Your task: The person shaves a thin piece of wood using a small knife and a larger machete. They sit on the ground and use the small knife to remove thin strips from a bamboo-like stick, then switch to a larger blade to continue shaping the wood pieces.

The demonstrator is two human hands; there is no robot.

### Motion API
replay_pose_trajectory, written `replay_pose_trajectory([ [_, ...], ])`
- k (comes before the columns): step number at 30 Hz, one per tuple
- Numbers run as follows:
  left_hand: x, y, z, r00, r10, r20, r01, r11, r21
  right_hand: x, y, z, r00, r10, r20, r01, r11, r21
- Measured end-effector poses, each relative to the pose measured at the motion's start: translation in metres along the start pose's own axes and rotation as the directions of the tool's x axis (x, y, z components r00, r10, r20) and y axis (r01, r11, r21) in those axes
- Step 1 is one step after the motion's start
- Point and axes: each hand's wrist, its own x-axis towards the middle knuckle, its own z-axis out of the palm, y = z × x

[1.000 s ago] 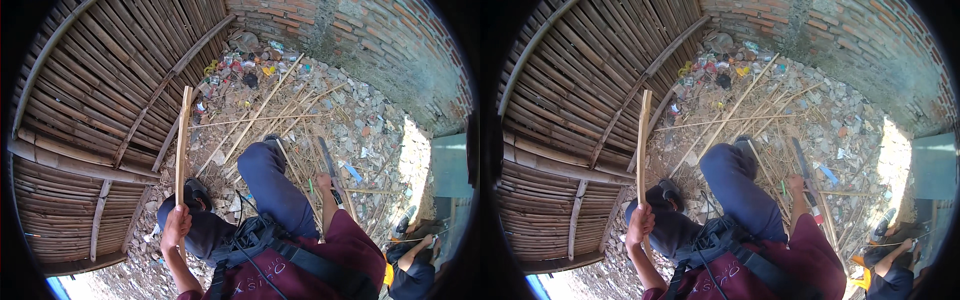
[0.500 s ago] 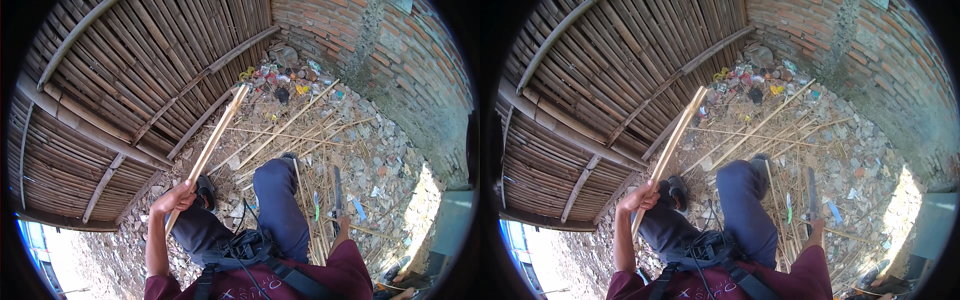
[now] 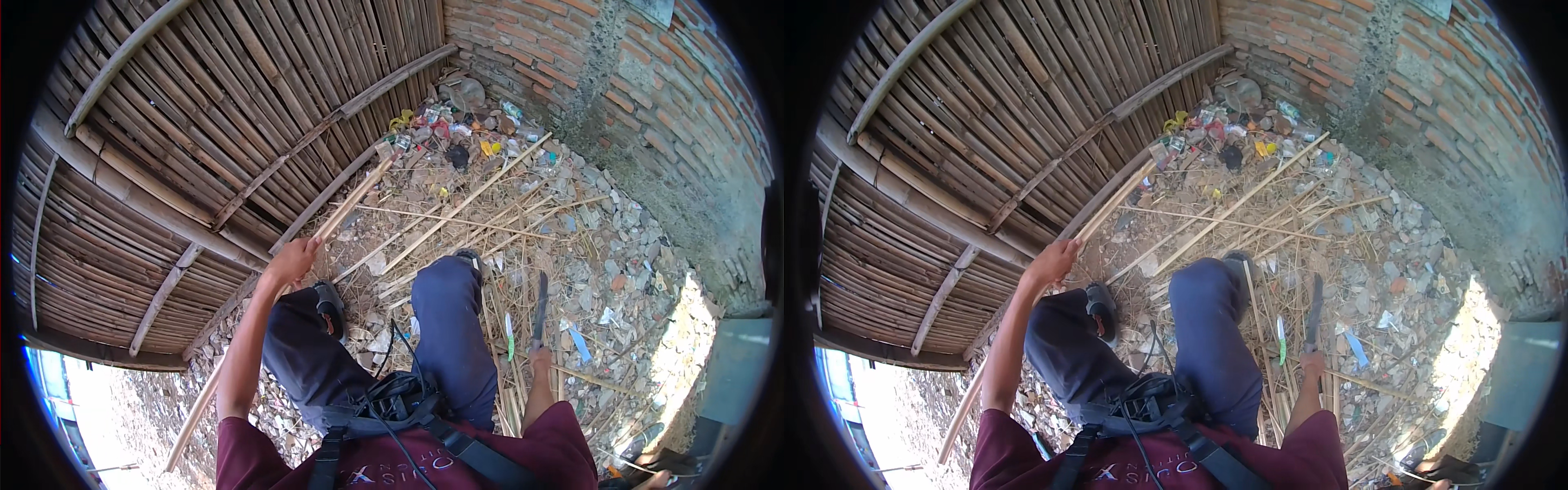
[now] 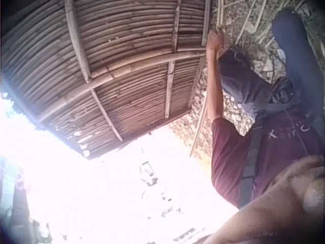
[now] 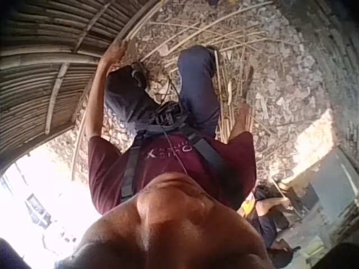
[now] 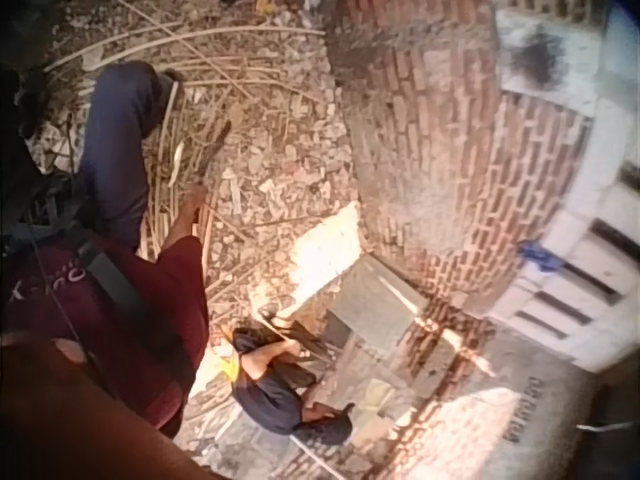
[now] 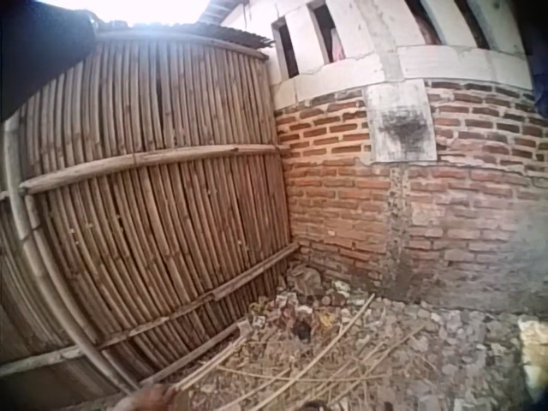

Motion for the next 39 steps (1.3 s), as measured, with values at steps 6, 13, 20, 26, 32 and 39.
replay_pose_trajectory([
  [6,0.082,-0.024,0.019,0.982,-0.103,0.160,0.062,0.968,0.244,-0.016,-0.018,-0.027,0.956,-0.270,0.116,0.242,0.947,0.210],
  [13,0.132,0.019,0.089,0.938,-0.281,0.205,0.206,0.924,0.322,-0.062,-0.007,-0.053,0.935,-0.334,-0.119,0.354,0.880,0.315],
  [20,0.145,-0.024,0.133,0.980,-0.139,-0.145,0.194,0.842,0.503,-0.137,-0.049,-0.070,0.890,-0.423,-0.170,0.456,0.811,0.367],
  [26,0.138,-0.055,0.104,0.986,-0.164,-0.021,0.157,0.889,0.431,-0.173,-0.090,-0.076,0.862,-0.462,-0.207,0.507,0.774,0.379],
  [32,0.130,-0.072,0.101,0.979,-0.182,-0.092,0.203,0.908,0.367,-0.178,-0.122,-0.086,0.811,-0.550,-0.201,0.581,0.716,0.387],
  [39,0.170,-0.077,0.141,0.981,-0.166,-0.098,0.191,0.899,0.394,-0.190,-0.144,-0.091,0.777,-0.584,-0.237,0.626,0.671,0.397],
])
